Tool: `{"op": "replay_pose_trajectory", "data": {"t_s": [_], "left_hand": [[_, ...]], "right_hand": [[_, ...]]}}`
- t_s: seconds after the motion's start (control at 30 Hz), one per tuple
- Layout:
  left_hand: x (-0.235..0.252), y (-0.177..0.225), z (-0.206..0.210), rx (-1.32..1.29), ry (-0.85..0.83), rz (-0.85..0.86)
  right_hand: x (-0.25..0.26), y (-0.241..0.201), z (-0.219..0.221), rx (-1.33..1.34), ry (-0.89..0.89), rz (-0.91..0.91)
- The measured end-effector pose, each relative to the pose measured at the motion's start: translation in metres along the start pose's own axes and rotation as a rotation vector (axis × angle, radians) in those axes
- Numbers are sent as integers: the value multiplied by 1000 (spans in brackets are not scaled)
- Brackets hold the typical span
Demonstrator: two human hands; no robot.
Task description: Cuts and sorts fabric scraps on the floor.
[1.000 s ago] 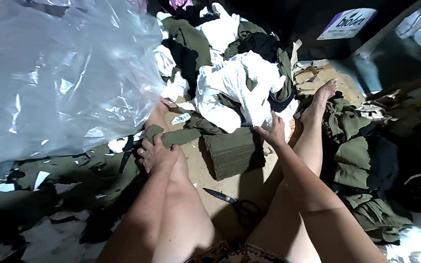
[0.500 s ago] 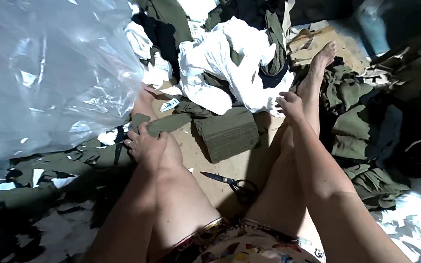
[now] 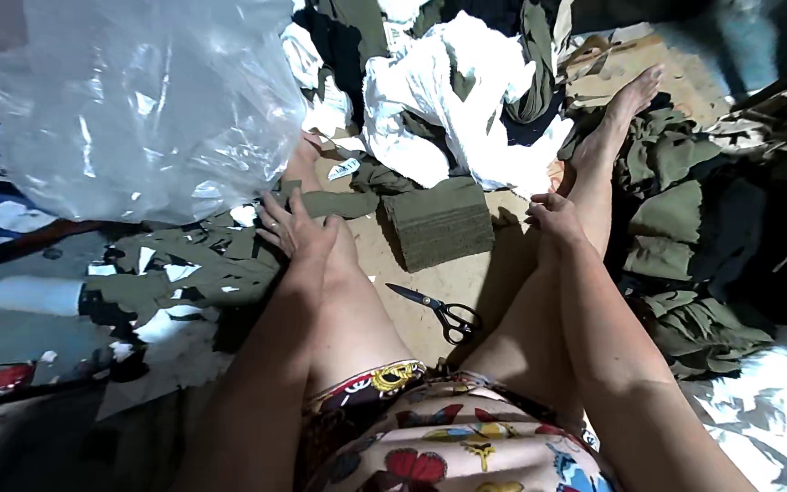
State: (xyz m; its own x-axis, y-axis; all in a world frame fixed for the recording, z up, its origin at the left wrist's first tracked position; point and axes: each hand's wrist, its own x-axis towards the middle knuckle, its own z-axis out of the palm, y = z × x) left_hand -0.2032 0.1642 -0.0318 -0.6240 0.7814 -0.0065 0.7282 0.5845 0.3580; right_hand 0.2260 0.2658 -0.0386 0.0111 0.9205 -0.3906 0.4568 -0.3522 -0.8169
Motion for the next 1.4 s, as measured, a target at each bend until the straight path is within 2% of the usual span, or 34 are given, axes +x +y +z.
{"op": "replay_pose_trajectory", "data": {"t_s": [0.07,0.17,0.23,0.3,0.33,0.37,0.4,0.47,0.53,0.63,0.67,0.7,0.73,0.8,0.93,1.0,1.1,1.17,1.2,1.27,1.33,1.4], "left_hand": [[-7,0,-5,-53,-36,18],[-8,-7,-10,-97,-173,-115],[-5,-18,-9,-117,-209,-156],[-16,-14,-16,-137,-115,-99],[-34,9,-40,-130,-102,-91],[-52,49,-94,-89,-380,-184],[-73,83,-128,-139,-411,-245],[-105,123,-161,-127,-311,-219],[-108,127,-153,-43,-224,-158],[-66,117,-137,95,-380,-136],[-41,93,-116,106,-314,-36],[-13,59,-69,-14,55,125],[16,48,-58,-65,63,129],[48,59,-68,-115,-16,71],[70,78,-79,-140,46,94],[76,74,-76,-110,15,81],[75,60,-67,61,-134,13],[76,60,-61,220,-304,-19],[76,63,-58,257,-330,-18],[74,76,-54,166,-273,5],[72,96,-47,-63,-223,54],[71,121,-32,-331,-252,75]], "right_hand": [[-25,-2,-7,-80,-4,-60],[-81,-9,-20,-314,-70,-162],[-123,-13,-30,-493,-198,-177],[-155,-15,-44,-623,-389,-157],[-169,-17,-51,-660,-463,-145],[-181,-16,-58,-658,-493,-138],[-189,-10,-63,-628,-484,-135],[-196,17,-67,-515,-392,-136],[-195,48,-63,-455,-302,-97],[-196,42,-53,-576,-319,-28],[-194,36,-49,-582,-349,-36],[-190,33,-46,-573,-376,-50],[-184,33,-43,-561,-396,-61],[-176,38,-42,-577,-412,-45],[-181,38,-46,-624,-423,1],[-182,36,-47,-619,-443,3],[-177,32,-48,-664,-499,6],[-174,29,-49,-680,-517,-11],[-173,29,-49,-679,-523,-18],[-173,28,-51,-666,-517,-31],[-175,27,-51,-657,-511,-40],[-178,29,-49,-654,-521,-50]]}}
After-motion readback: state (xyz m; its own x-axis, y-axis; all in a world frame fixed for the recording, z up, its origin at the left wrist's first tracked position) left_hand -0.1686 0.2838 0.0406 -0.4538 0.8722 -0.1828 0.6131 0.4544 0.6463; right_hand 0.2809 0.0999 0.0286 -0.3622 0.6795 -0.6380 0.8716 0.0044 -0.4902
